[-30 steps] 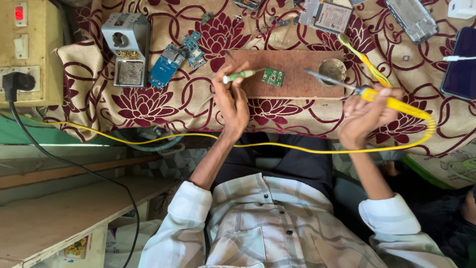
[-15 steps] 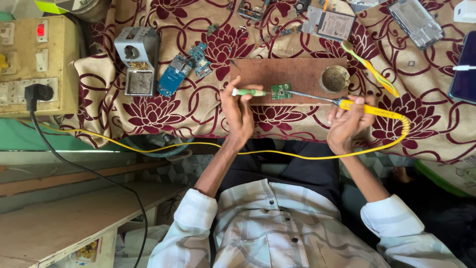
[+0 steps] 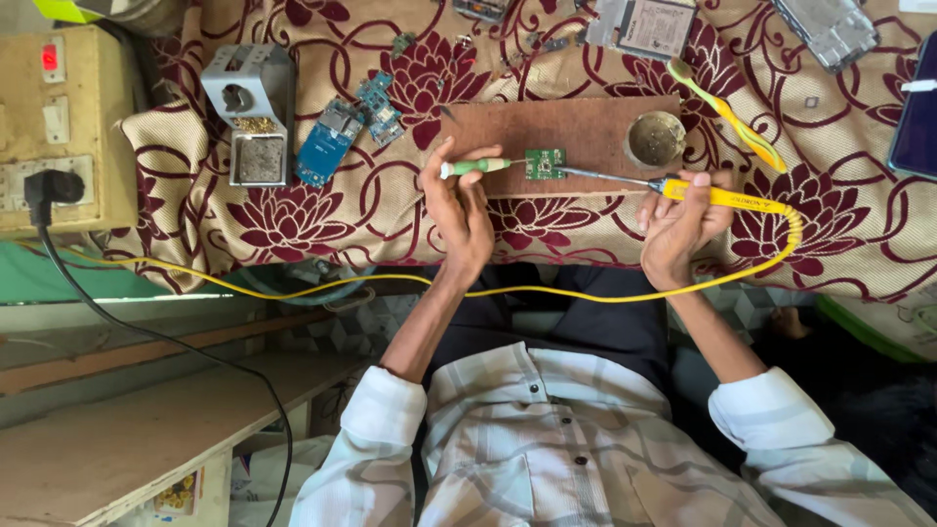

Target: The person solders a small green circuit board using a soldering iron and solder wire. They repeatedly apply heat and solder to specific points on the board while holding it steady with their other hand.

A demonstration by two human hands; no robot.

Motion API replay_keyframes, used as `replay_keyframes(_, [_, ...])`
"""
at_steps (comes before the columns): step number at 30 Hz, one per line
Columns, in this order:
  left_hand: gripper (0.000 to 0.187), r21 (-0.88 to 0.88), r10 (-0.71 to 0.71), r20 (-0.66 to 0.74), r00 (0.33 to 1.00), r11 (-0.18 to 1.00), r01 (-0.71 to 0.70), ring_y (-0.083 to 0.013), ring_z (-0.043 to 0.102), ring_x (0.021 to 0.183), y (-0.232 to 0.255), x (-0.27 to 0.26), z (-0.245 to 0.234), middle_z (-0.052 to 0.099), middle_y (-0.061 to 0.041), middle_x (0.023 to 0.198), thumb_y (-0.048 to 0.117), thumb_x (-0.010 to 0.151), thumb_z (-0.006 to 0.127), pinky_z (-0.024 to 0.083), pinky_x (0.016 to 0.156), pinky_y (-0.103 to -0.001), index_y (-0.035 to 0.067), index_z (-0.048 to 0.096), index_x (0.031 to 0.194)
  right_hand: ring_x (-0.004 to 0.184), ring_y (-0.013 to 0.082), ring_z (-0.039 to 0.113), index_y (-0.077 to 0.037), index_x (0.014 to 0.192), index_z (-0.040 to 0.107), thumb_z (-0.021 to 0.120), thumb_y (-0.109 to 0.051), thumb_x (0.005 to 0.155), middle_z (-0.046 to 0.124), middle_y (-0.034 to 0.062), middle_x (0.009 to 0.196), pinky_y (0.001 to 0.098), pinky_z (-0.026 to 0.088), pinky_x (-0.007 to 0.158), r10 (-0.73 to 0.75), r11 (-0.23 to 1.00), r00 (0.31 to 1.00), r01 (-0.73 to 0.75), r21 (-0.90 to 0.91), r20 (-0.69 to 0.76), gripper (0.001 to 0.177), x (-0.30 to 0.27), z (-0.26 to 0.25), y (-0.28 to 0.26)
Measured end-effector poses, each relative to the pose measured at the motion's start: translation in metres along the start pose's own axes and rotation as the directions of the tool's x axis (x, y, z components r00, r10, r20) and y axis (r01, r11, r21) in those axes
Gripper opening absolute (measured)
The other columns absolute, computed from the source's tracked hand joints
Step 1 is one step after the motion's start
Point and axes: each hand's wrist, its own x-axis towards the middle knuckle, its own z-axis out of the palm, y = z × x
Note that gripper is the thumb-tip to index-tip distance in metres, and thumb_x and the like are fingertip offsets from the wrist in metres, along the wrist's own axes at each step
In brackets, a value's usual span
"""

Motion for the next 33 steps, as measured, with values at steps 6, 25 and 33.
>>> replay_keyframes(6, [0.032, 0.341, 0.228, 0.075, 0.971, 0.909, -0.240, -0.0148, 0.056, 0.084, 0.017, 0.005, -0.005, 0.078, -0.004, 0.114, 0.012, 0.118, 0.040, 0.036, 0.084, -0.033, 0.007, 0.038, 0.150, 0.063, 0.0131, 0.043, -0.006, 0.109, 0.048, 0.051, -0.029, 0.115, 0.043, 0.0036, 0.084, 0.0291, 0.041, 0.047, 0.020, 1.000, 0.999, -0.019, 0.022, -0.036, 0.025, -0.006, -0.003, 0.000])
replay_keyframes(25, [0.048, 0.453, 0.224, 0.053, 0.973, 0.863, -0.224, -0.0148, 0.047, 0.085, 0.026, 0.005, -0.004, 0.078, -0.001, 0.109, -0.001, 0.111, 0.048, 0.034, 0.089, -0.034, 0.004, 0.031, 0.156, 0.060, 0.0120, 0.041, -0.008, 0.102, 0.039, 0.051, -0.019, 0.115, 0.044, 0.0039, 0.083, 0.0302, 0.041, 0.050, 0.066, 0.997, 0.998, -0.065, 0.039, -0.008, 0.021, -0.001, -0.001, -0.003])
replay_keyframes(33, [0.048, 0.454, 0.221, 0.047, 0.974, 0.864, -0.218, -0.0164, 0.050, 0.089, 0.031, 0.002, -0.003, 0.078, 0.000, 0.109, 0.001, 0.112, 0.050, 0.036, 0.092, -0.033, 0.003, 0.031, 0.157, 0.053, 0.0124, 0.043, -0.008, 0.100, 0.040, 0.052, -0.016, 0.116, 0.046, 0.0064, 0.079, 0.0294, 0.041, 0.045, -0.037, 0.999, 0.998, 0.038, -0.019, 0.041, 0.022, -0.003, 0.005, -0.006])
